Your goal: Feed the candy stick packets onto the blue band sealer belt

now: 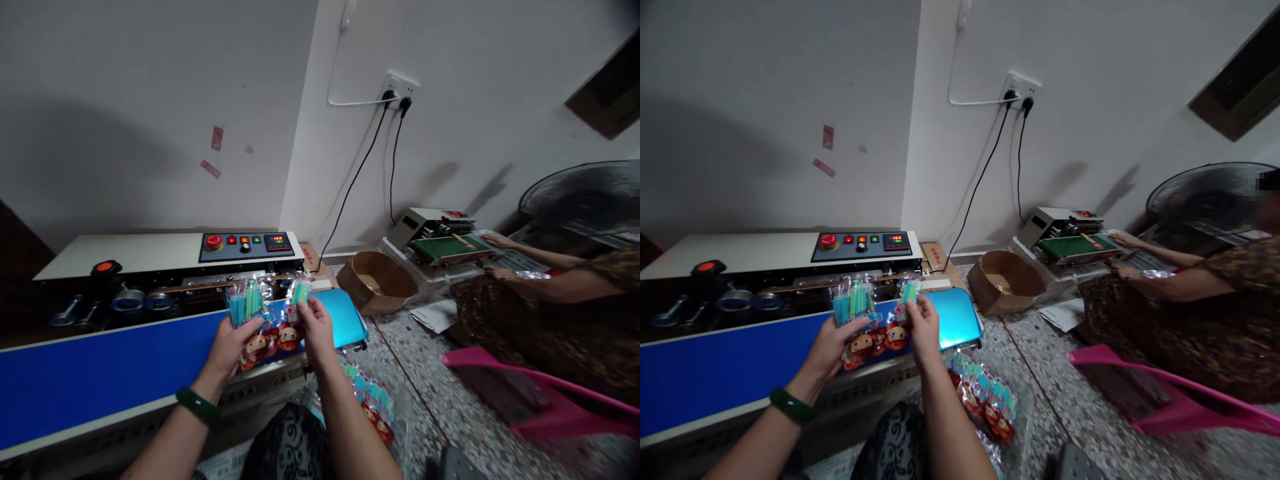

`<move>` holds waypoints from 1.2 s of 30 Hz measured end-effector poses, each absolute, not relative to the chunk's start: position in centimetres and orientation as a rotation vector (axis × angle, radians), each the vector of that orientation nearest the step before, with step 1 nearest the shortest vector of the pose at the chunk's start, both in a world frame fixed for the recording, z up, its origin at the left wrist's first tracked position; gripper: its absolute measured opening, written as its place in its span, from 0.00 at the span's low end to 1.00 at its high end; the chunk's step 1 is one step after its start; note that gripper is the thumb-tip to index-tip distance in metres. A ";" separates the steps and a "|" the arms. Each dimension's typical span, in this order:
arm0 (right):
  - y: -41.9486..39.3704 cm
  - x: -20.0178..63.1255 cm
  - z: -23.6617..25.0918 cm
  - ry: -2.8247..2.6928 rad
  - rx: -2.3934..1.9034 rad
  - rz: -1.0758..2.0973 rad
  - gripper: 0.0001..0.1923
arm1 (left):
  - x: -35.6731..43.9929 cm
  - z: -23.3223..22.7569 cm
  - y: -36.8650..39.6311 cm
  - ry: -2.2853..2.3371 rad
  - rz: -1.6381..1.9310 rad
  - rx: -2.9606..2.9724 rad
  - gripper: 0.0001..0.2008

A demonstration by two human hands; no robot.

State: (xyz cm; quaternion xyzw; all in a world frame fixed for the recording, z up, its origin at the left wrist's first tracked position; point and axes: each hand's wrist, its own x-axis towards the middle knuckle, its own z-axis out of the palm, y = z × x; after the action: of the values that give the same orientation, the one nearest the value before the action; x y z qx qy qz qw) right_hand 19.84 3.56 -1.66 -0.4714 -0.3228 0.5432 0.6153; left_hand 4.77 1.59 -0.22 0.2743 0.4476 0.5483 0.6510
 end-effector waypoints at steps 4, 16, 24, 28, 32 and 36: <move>5.2 23.0 -2.4 -0.687 -1.282 1.284 0.13 | 3.5 -0.1 1.8 1.089 1.272 0.588 0.18; 8.1 21.0 -2.2 -0.897 -1.338 1.391 0.12 | 3.6 0.6 1.6 1.014 1.303 0.590 0.22; 3.5 17.6 -0.1 -1.172 -1.006 1.557 0.11 | 4.0 0.1 1.4 0.957 1.195 0.611 0.19; 3.6 18.0 -1.0 -1.066 -1.043 1.478 0.11 | 4.0 0.0 1.5 1.010 1.243 0.648 0.20; 4.7 20.6 -2.5 -0.779 -1.128 1.395 0.15 | 3.7 0.2 1.6 1.059 1.317 0.654 0.23; 6.4 23.4 -3.6 -0.715 -1.340 1.374 0.10 | 3.5 0.4 1.7 1.076 1.275 0.607 0.21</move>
State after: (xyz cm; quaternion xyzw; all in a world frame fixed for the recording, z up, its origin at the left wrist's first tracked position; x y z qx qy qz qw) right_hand 23.36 6.39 -3.64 -0.5588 -0.2982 0.5731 0.5200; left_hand 3.50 1.67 0.38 0.2652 0.4702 0.5569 0.6312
